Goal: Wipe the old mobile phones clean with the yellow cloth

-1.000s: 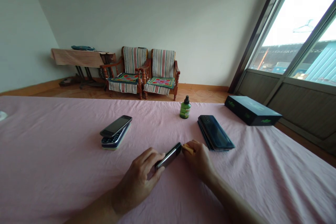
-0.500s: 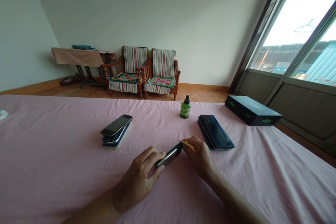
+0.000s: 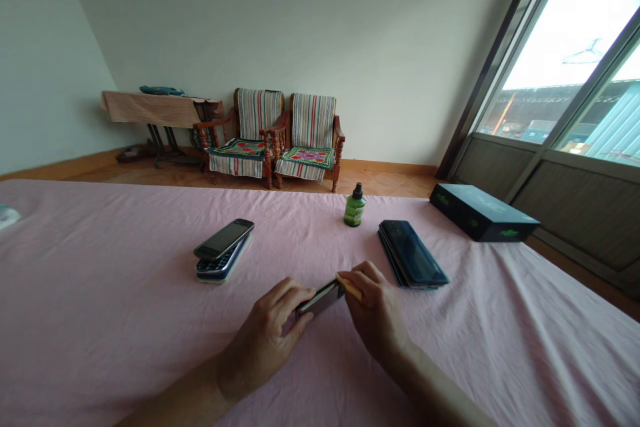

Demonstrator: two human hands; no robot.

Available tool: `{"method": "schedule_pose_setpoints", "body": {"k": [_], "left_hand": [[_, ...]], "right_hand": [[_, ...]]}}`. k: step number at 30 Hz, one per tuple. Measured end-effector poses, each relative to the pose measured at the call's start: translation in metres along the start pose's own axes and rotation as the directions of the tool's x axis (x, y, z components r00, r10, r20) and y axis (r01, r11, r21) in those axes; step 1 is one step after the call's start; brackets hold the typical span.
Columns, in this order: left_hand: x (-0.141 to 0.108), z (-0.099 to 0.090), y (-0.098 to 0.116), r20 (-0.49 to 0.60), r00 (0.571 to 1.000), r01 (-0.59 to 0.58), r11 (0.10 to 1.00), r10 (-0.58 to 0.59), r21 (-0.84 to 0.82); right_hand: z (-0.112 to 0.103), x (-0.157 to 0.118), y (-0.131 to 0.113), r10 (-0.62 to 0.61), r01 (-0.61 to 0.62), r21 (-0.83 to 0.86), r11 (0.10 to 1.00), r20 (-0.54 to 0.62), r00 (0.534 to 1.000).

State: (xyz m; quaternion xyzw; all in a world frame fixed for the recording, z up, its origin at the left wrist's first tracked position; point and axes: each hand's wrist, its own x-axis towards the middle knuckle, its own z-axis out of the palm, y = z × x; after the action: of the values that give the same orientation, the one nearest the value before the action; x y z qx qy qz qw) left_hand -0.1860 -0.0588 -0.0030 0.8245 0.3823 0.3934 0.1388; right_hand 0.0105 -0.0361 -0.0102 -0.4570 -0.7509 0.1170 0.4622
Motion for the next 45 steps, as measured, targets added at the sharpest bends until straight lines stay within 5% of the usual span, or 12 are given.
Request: {"method": "schedule_pose_setpoints", "body": {"k": [6,12,21,27,32,36,45], "left_hand": [[0.001,0.001,0.001,0.034,0.999,0.028,0.998,-0.026,-0.060],[-0.001,0.002,-0.003,-0.024,1.000,0.014,1.000,-0.014,0.000],[-0.002,0.004,-0.006,-0.027,0.999,0.043,0.999,-0.044,-0.021],[0.001,0.004,-0.010,-0.038,0.974,0.218,0.966,-0.225,-0.137],[0.006,0.002,-0.010,0.054,0.900,0.417,0.819,-0.432,-0.394],[0.005,0.003,-0.016,0.084,0.855,0.494,0.754,-0.512,-0.433],[0.004,0.001,-0.008,0.002,0.936,0.327,0.872,-0.351,-0.365]], "right_hand": [[0.010,-0.009,-0.016,-0.108,0.103,0.049,0.993,0.121,0.987],[0.001,0.007,0.010,0.155,-0.156,-0.029,0.987,-0.035,0.987],[0.004,0.002,0.032,0.196,-0.182,-0.139,0.973,0.092,0.976],[0.004,0.005,0.031,0.217,-0.204,-0.134,0.970,0.094,0.972],[0.005,0.005,0.028,0.237,-0.226,-0.109,0.968,0.092,0.967],[0.007,0.002,0.026,0.233,-0.222,-0.103,0.970,0.114,0.966],[0.003,0.004,0.021,0.228,-0.217,-0.094,0.972,0.119,0.966]]}}
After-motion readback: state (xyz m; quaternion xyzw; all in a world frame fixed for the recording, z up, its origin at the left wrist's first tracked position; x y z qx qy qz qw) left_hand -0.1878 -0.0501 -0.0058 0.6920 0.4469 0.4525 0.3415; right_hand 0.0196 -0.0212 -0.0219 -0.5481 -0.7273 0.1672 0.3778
